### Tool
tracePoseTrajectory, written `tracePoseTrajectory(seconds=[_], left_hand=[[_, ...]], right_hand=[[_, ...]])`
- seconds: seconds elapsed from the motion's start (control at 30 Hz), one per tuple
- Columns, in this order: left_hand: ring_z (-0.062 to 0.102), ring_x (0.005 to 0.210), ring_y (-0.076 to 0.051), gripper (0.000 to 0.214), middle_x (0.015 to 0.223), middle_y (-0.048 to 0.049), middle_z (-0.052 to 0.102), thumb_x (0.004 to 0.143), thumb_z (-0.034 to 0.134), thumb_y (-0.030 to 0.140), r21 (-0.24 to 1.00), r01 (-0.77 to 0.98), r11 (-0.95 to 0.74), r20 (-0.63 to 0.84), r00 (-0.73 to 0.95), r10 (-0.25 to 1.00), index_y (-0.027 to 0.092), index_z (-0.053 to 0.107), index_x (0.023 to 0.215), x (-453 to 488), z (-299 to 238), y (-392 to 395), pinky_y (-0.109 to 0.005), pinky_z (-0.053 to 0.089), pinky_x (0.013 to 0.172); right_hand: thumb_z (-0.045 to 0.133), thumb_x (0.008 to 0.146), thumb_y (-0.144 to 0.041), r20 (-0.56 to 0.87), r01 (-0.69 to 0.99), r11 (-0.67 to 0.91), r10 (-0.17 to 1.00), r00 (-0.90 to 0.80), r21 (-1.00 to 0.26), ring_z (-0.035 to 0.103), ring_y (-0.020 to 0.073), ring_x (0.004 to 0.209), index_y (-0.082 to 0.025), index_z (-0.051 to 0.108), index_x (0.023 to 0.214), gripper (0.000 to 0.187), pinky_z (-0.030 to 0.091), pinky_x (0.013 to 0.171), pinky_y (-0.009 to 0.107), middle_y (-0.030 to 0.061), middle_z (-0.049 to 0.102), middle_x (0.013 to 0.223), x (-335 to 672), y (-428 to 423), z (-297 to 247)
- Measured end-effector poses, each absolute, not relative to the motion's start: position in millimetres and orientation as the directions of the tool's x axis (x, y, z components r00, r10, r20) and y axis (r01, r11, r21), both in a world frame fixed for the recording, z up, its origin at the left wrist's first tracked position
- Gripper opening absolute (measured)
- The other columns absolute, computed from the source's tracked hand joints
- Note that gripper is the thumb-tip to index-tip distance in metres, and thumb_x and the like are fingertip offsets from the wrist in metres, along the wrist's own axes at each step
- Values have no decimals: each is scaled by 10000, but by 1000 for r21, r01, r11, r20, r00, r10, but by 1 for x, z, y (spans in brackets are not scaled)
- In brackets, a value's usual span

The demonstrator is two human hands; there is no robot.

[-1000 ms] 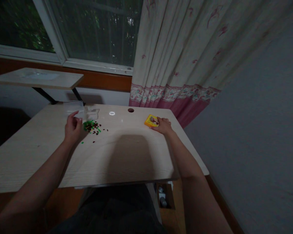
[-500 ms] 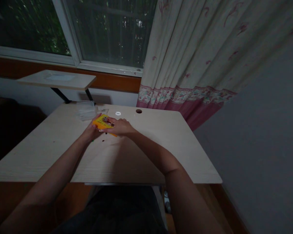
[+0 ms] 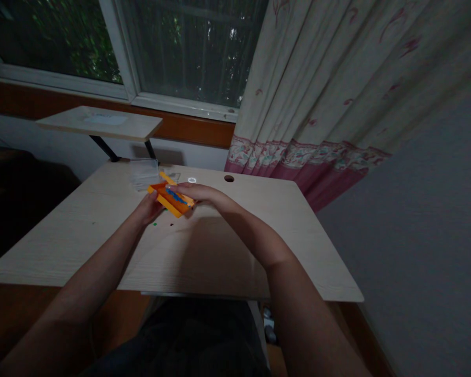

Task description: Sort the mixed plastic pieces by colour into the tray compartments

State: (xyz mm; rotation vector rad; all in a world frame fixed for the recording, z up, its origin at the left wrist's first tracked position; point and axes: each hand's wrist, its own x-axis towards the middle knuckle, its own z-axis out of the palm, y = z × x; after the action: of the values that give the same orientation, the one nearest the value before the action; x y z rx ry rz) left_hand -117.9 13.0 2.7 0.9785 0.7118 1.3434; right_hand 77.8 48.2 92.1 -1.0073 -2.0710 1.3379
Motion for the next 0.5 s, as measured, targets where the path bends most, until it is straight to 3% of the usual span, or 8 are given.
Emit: tracePoseTrajectory(seconds=[0.07,0.2,0.33,0.43,0.5], left_hand=[[599,1205,-263,647,1367,-109,583,745,704,561,864,-503,-21,94,120,988,206,556,1265,-115,6,13,-387,535,960],[618,1183,-285,539,1297,-126,635,844,555,513,828,-558,48,15,107,994,159,574,1250,-109,18,11,-441,533,979],[669,1089,-297,479,1191,-131,689,811,575,376,815,-565,133,-109,76,991,127,589,1219,-109,24,9,-462,559,934],[690,1025,-283,438,1127,-110,708,763,601,315,793,-596,126,-128,40,991,141,603,1165,-115,23,13,-441,583,876],[702,966,-254,394,1069,-85,719,725,629,271,814,-580,25,-75,-62,995,159,605,1103,-120,20,19,-395,591,835]], right_hand=[[541,803,-738,-152,364,131,742,-653,-922,686,209,681,-219,733,951,573,596,703,384,33,741,763,84,53,99],[541,818,-715,-125,297,41,847,-517,-954,701,235,713,-233,727,944,531,600,720,422,48,737,783,94,58,102],[502,873,-662,-195,194,-117,871,-451,-974,697,222,728,-193,701,956,517,587,684,385,76,746,859,94,65,95],[507,898,-599,-60,91,-32,945,-322,-995,682,189,734,-170,676,908,461,560,700,330,71,741,872,95,74,87],[489,895,-616,73,43,83,978,-197,-996,670,180,734,-168,658,863,480,547,717,321,67,728,848,96,79,79]])
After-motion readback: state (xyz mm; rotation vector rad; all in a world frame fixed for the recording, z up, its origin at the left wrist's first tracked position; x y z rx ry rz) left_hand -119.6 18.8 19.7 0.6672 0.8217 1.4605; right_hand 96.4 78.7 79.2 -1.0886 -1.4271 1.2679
